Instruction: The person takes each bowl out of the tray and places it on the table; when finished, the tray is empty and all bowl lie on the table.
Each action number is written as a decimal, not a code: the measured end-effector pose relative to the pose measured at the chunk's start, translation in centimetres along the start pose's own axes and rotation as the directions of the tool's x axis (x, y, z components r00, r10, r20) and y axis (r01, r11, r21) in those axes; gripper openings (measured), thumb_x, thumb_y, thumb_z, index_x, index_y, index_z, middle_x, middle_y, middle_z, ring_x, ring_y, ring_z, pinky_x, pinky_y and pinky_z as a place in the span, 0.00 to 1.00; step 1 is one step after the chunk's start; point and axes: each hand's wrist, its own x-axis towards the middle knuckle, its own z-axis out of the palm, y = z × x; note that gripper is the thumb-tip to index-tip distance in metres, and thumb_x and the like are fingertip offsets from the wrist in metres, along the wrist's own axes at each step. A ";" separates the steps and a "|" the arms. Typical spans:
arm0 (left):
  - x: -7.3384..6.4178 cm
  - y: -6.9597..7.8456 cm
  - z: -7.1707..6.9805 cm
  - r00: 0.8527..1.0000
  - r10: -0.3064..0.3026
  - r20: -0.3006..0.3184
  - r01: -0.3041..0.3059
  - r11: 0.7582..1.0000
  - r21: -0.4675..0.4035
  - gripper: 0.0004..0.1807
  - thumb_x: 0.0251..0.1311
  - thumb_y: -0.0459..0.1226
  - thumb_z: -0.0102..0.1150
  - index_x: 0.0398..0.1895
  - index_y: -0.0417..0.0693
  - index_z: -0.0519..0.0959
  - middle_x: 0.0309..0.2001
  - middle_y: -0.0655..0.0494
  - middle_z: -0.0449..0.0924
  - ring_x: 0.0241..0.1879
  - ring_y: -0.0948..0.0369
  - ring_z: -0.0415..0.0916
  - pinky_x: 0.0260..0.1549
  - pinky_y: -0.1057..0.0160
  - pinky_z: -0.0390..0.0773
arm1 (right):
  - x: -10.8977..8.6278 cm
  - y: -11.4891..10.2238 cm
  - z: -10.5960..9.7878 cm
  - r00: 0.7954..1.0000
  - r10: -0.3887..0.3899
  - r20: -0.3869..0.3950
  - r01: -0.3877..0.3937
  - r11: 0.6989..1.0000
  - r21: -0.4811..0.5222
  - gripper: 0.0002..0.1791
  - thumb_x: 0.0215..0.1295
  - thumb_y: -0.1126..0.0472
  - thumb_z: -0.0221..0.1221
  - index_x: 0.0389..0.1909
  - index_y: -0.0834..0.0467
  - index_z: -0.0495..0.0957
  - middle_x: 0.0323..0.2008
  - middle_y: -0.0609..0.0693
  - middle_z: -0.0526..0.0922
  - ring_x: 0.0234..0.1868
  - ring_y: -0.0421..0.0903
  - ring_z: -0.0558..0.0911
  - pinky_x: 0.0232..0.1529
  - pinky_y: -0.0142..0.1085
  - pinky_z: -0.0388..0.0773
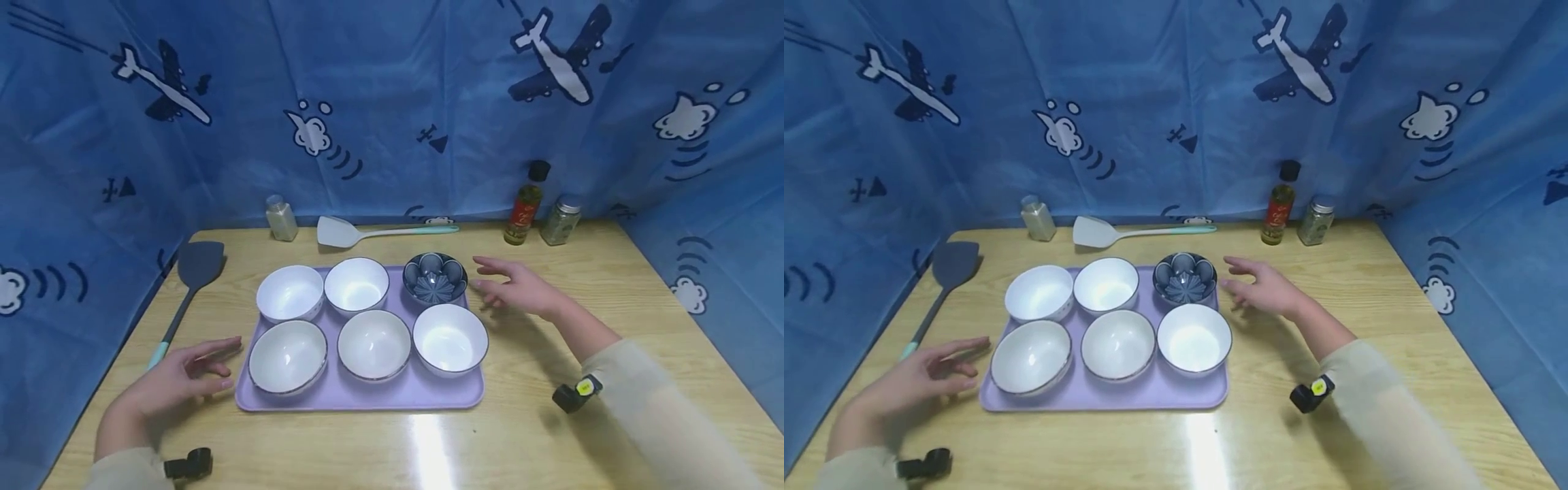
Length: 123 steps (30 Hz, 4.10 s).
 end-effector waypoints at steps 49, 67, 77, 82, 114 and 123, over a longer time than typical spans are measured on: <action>0.3 -2.0 2.5 0.998 0.024 -0.052 -0.031 0.991 -0.127 0.32 0.61 0.36 0.67 0.69 0.44 0.71 0.56 0.54 0.81 0.49 0.62 0.81 0.49 0.74 0.75 | 2.2 2.0 6.3 0.988 0.086 -0.131 0.009 0.804 0.594 0.39 0.72 0.67 0.55 0.79 0.56 0.50 0.58 0.69 0.75 0.42 0.40 0.85 0.49 0.36 0.83; 0.5 -1.6 2.6 0.996 0.003 -0.094 -0.010 0.997 -0.077 0.33 0.59 0.41 0.70 0.68 0.47 0.72 0.57 0.57 0.80 0.48 0.64 0.81 0.48 0.73 0.76 | 1.7 2.7 0.0 0.969 0.116 -0.217 0.057 0.753 0.655 0.40 0.74 0.69 0.50 0.81 0.53 0.43 0.70 0.75 0.56 0.42 0.43 0.88 0.49 0.38 0.83; 0.9 -1.5 2.5 0.996 -0.040 -0.076 0.033 0.995 -0.091 0.36 0.58 0.43 0.71 0.70 0.48 0.71 0.54 0.51 0.82 0.49 0.64 0.81 0.49 0.75 0.73 | 1.3 4.7 -1.1 0.955 0.156 -0.253 0.043 0.770 0.637 0.40 0.75 0.68 0.49 0.81 0.53 0.42 0.73 0.71 0.52 0.42 0.42 0.87 0.48 0.37 0.83; 0.6 -1.7 2.6 0.997 -0.029 -0.077 0.021 0.995 -0.099 0.37 0.57 0.41 0.72 0.70 0.45 0.70 0.54 0.53 0.82 0.49 0.65 0.80 0.49 0.76 0.74 | 1.3 5.4 -1.2 0.957 0.166 -0.240 0.022 0.780 0.625 0.40 0.76 0.67 0.49 0.81 0.53 0.39 0.73 0.73 0.50 0.42 0.40 0.87 0.49 0.37 0.83; 0.5 -2.1 2.7 0.995 0.049 -0.085 -0.062 0.986 -0.156 0.34 0.59 0.35 0.69 0.69 0.39 0.70 0.56 0.64 0.81 0.47 0.64 0.81 0.46 0.72 0.78 | 1.3 6.7 -2.3 0.969 0.172 -0.178 -0.020 0.771 0.636 0.42 0.76 0.63 0.51 0.81 0.54 0.36 0.72 0.76 0.52 0.40 0.42 0.88 0.49 0.36 0.83; 0.5 -2.6 3.0 0.995 0.050 -0.086 -0.063 0.985 -0.161 0.33 0.59 0.33 0.69 0.68 0.38 0.70 0.55 0.64 0.82 0.47 0.64 0.82 0.47 0.72 0.78 | 0.8 6.5 -2.2 0.969 0.180 -0.168 -0.047 0.804 0.593 0.42 0.76 0.60 0.52 0.81 0.53 0.37 0.70 0.76 0.55 0.40 0.41 0.88 0.50 0.36 0.83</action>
